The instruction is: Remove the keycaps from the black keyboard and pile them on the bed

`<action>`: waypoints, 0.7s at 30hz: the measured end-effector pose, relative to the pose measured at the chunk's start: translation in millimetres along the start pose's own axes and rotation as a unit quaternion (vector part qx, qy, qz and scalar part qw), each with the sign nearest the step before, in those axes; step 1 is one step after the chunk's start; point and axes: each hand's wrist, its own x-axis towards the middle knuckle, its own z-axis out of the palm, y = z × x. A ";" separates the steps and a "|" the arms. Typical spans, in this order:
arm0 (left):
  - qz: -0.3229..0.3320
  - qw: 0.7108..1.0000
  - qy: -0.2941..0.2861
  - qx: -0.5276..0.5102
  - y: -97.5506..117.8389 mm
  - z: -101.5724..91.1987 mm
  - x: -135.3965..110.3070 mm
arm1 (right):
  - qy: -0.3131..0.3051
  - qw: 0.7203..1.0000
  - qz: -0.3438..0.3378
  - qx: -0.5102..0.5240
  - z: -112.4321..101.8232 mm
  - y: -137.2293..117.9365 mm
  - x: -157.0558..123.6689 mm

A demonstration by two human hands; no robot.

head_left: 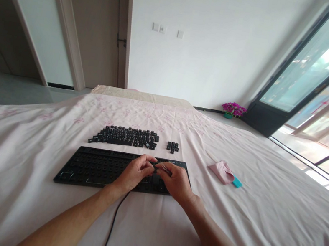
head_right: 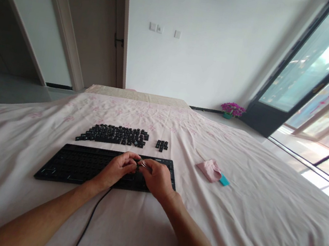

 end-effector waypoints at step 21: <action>0.028 0.988 0.012 0.149 2.8 6.4 -4.9 | 0.021 0.986 0.100 -0.133 -36.7 36.2 43.4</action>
